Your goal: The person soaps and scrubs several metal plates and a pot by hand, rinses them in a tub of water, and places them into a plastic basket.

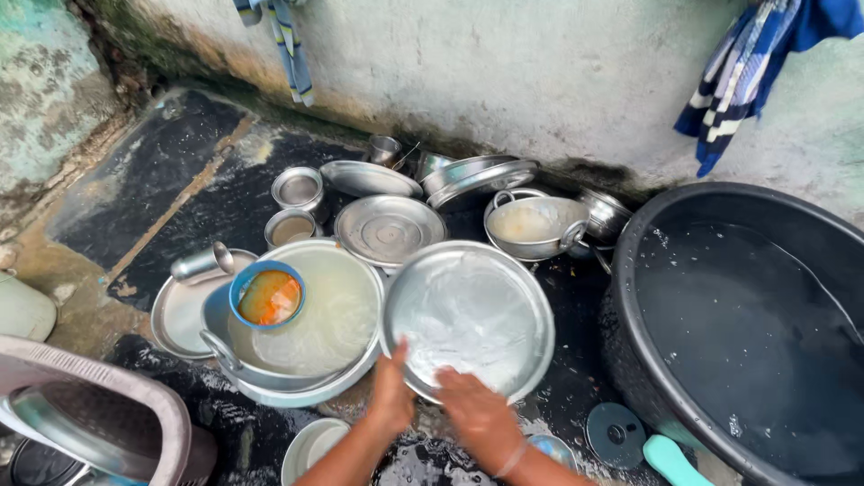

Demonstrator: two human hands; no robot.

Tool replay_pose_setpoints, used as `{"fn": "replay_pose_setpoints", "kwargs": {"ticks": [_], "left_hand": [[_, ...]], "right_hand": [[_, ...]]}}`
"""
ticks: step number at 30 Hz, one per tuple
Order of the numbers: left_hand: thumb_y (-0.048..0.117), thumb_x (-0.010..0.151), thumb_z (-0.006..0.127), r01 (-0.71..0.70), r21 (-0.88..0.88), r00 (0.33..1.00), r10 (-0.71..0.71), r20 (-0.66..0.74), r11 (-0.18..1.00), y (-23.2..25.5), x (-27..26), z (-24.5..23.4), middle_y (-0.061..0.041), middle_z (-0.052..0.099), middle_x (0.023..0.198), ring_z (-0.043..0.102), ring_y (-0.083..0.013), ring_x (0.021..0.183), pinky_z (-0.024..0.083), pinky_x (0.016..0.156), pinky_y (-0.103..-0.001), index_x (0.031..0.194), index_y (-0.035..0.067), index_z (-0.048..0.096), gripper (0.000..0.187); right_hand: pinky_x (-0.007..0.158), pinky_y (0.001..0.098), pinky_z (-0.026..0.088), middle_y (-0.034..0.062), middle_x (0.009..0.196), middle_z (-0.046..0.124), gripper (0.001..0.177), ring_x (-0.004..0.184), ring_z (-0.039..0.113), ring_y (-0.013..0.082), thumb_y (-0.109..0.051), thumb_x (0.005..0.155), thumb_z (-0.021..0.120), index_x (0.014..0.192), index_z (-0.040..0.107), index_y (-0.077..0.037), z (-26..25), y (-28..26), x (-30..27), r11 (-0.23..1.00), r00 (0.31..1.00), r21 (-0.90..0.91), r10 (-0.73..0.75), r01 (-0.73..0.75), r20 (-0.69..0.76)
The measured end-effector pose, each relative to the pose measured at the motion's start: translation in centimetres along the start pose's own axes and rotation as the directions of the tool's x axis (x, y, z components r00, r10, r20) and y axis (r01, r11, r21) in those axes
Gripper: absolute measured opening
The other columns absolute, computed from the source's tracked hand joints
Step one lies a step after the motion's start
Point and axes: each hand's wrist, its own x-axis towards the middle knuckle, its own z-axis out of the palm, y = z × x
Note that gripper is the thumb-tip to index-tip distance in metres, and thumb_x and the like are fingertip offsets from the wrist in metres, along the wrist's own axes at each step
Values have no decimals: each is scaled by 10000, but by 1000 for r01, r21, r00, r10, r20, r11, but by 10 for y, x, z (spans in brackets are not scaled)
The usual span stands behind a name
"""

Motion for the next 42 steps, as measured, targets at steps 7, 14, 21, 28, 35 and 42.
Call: {"fn": "replay_pose_setpoints", "kwargs": {"ticks": [7, 14, 21, 28, 35, 42], "left_hand": [[418, 1006, 496, -41, -215, 998, 49, 32, 976, 0, -1, 23, -110, 636, 1375, 601, -265, 1260, 458, 1074, -432, 1397, 51, 540, 538], [446, 967, 490, -181, -73, 983, 180, -29, 981, 44, -29, 17, -87, 627, 1353, 601, -262, 1260, 461, 1085, -464, 1447, 122, 441, 581], [568, 936, 490, 101, 181, 988, -121, 100, 978, 22, -36, 24, -151, 640, 1373, 635, -287, 1261, 499, 1088, -472, 1481, 140, 430, 696], [588, 949, 467, 131, 38, 967, -136, 215, 991, 18, -12, 5, -129, 641, 1415, 623, -280, 1288, 489, 1075, -446, 1468, 113, 486, 704], [577, 927, 472, -31, 66, 999, 28, 36, 997, 54, -24, -5, -157, 609, 1382, 609, -325, 1280, 526, 1033, -494, 1473, 137, 427, 703], [478, 972, 528, -231, 350, 969, 182, 167, 908, 62, -42, 51, -147, 585, 1421, 564, -308, 1326, 480, 1040, -447, 1531, 135, 398, 669]], "right_hand": [[1029, 484, 509, 177, 1246, 721, 379, 1216, 656, 318, -5, 739, 638, 1112, 693, 39, -11, 3, 25, 969, 999, -245, -24, 29, 23], [1031, 454, 485, 79, 1169, 734, 406, 1148, 622, 312, -423, 883, 663, 1130, 744, -112, -49, 24, -12, 920, 886, 3, 375, -391, 274], [1217, 575, -50, 103, 1702, 16, 837, 1569, -61, 268, -602, 990, 374, 1591, 162, -60, -38, 111, 76, 788, 551, -523, 607, -326, 572], [1263, 529, 10, 210, 1706, 132, 659, 1602, 35, 331, -366, 1075, 319, 1611, 187, -7, 30, 16, 81, 975, 775, 77, 116, -208, 622], [1255, 501, -29, -32, 1714, 165, 605, 1580, 25, 266, -438, 997, 477, 1572, 393, -270, -70, 31, 13, 894, 365, -189, 349, -407, 863], [891, 473, 509, 205, 1141, 633, 260, 1009, 572, 300, -189, 1074, 551, 1262, 612, -21, 16, 177, -55, 219, 294, 886, 951, -408, -99]]}}
